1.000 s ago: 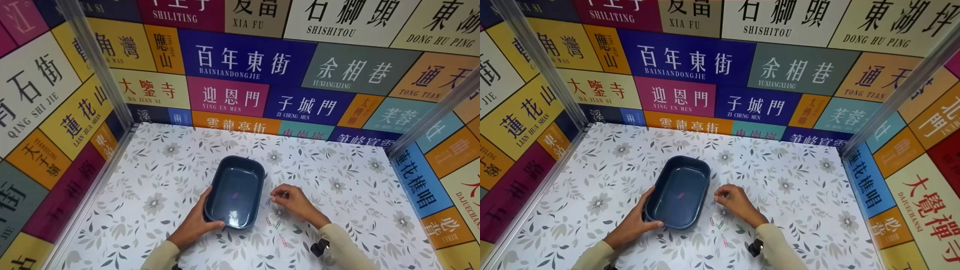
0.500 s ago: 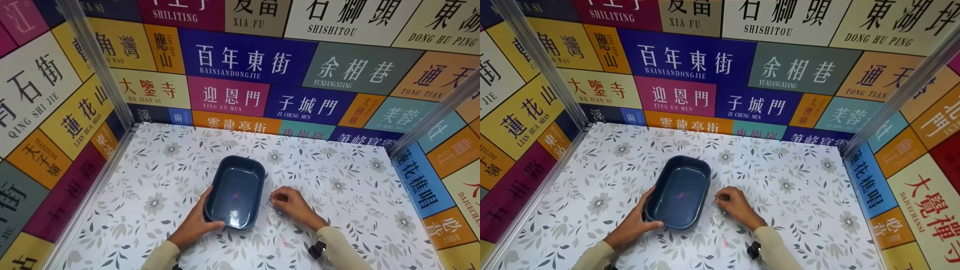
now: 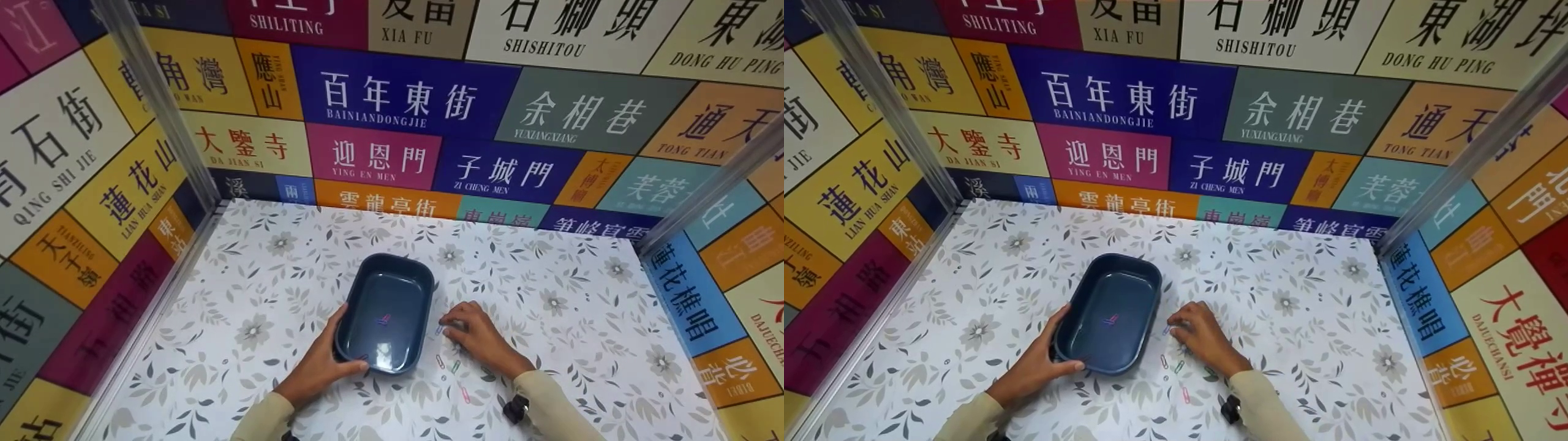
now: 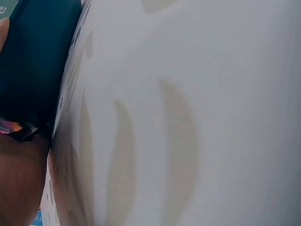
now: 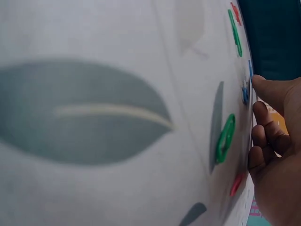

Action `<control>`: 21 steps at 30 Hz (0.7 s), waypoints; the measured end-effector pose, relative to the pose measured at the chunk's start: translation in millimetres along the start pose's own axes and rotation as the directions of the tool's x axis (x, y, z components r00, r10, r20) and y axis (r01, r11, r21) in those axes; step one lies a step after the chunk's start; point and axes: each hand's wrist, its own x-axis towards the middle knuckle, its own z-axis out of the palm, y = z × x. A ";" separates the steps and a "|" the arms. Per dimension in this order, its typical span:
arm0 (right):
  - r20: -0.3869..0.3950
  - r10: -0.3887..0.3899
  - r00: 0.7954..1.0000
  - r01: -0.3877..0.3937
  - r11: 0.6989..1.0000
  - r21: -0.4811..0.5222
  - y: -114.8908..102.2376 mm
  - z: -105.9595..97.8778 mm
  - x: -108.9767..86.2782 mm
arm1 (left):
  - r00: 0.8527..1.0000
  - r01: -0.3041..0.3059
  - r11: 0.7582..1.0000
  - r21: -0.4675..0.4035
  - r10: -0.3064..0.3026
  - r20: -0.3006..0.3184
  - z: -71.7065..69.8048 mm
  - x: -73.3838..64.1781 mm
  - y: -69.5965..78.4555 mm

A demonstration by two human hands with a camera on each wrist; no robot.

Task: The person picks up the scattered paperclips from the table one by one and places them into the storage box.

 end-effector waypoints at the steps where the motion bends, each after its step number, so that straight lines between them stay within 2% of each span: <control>1: 0.001 0.000 1.000 0.000 1.000 -0.010 0.9 0.4 -0.7 | 1.000 0.001 1.000 0.007 -0.001 0.000 0.1 0.1 0.1; 15: -0.029 -0.059 0.998 0.058 0.998 -0.021 9.4 2.9 -3.1 | 1.000 0.011 1.000 0.026 -0.011 0.000 0.1 -0.1 1.1; 21: -0.017 -0.042 0.999 0.042 0.999 -0.015 9.8 3.7 -3.7 | 1.000 0.006 1.000 0.019 -0.005 -0.005 0.1 -1.2 1.2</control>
